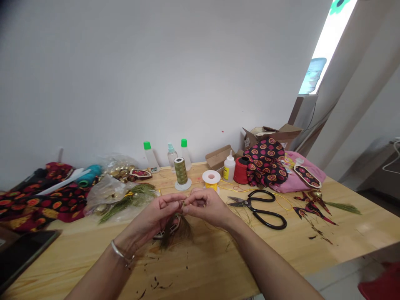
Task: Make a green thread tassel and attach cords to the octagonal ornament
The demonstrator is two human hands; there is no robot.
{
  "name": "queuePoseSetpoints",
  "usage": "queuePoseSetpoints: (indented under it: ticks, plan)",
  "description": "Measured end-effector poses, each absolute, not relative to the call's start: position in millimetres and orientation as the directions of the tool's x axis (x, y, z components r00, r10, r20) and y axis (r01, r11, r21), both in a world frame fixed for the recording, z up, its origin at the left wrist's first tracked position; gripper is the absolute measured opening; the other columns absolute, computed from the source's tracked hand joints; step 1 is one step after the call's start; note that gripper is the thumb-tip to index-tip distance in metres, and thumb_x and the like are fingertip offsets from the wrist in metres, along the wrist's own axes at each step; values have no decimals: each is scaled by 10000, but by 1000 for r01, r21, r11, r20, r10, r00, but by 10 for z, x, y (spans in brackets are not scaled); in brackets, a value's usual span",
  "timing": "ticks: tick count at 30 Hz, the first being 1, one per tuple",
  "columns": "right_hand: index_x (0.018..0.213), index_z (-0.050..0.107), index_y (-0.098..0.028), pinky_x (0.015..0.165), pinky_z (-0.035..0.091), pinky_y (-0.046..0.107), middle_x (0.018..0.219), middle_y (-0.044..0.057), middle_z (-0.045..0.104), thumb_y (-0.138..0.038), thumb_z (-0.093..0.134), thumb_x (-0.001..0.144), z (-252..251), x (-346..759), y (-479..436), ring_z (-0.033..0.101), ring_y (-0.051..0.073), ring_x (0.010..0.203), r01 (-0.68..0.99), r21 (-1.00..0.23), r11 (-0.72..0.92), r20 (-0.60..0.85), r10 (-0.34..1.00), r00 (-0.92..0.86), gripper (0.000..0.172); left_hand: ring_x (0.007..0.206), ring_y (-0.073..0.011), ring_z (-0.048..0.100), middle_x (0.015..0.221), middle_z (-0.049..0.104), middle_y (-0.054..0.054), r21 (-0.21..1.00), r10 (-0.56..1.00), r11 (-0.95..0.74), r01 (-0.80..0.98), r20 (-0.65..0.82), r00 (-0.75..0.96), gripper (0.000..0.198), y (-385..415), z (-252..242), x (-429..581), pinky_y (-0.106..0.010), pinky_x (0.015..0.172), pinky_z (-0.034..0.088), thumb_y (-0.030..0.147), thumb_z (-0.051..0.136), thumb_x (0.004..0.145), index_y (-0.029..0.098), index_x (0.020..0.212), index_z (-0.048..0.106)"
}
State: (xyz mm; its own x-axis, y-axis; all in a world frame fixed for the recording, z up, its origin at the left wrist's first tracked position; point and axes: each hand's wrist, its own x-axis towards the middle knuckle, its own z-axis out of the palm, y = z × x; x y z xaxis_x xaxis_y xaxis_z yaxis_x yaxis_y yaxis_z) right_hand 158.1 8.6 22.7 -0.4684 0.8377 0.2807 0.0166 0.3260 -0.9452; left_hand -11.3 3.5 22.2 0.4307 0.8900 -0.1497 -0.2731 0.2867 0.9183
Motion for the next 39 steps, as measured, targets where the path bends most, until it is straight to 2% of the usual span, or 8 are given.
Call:
queuePoseSetpoints:
  ticks: [4,11,17,22,28,31,34,39]
  plan:
    - [654,603,-121,495,329,208,630,-10,482,-314,612,680,221,1596,106,426,77,543,35,-949,312,261,846,-465,195,472,-46,461,613,608,-12,948,898,271,-164,-188,399,238,26,245,-113,-150,438,359,210,708,587,120,802,660]
    - [654,589,-114,480,301,204,606,-16,473,-313,607,680,234,1584,111,396,70,524,95,-945,312,232,847,-479,201,437,-39,407,519,531,9,982,914,181,-53,-148,378,176,15,222,-98,-144,407,317,273,666,626,98,640,666]
    - [672,551,-130,443,243,190,556,-47,400,-312,608,680,241,1584,105,320,59,493,50,-965,256,199,846,-494,191,428,-52,425,515,546,9,976,943,187,-115,-146,299,203,40,188,-105,-153,388,328,304,689,591,115,661,665]
    - [777,461,-167,514,311,188,625,-50,430,-294,616,672,262,1581,101,394,71,567,-130,-980,154,197,868,-457,227,437,-51,442,510,543,15,966,946,209,-154,-159,284,207,33,212,-99,-139,381,326,311,691,588,118,655,657]
    - [833,481,-164,599,382,233,727,-15,468,-349,510,750,212,1569,180,446,86,604,-98,-987,129,155,930,-332,204,402,-29,421,506,539,25,950,942,249,-187,-192,276,199,33,213,-107,-129,373,317,298,690,596,116,666,651]
    - [751,508,-149,618,380,244,736,9,482,-372,503,750,166,1601,243,446,106,637,-4,-962,272,271,958,-95,223,378,-22,410,513,548,27,945,947,260,-201,-208,244,207,43,208,-113,-135,368,309,302,694,588,117,665,644]
    - [720,511,-158,560,353,233,674,6,473,-345,504,760,157,1636,248,422,111,606,144,-891,431,444,893,78,192,377,-20,406,512,539,31,948,951,239,-211,-184,248,208,48,207,-110,-139,369,301,312,679,604,112,609,619]
    - [651,532,-176,518,331,246,604,1,468,-253,511,759,231,1624,139,400,116,546,370,-679,634,686,728,13,134,380,-21,410,513,528,41,960,961,207,-190,-163,223,213,51,192,-103,-142,369,299,321,664,616,118,586,607]
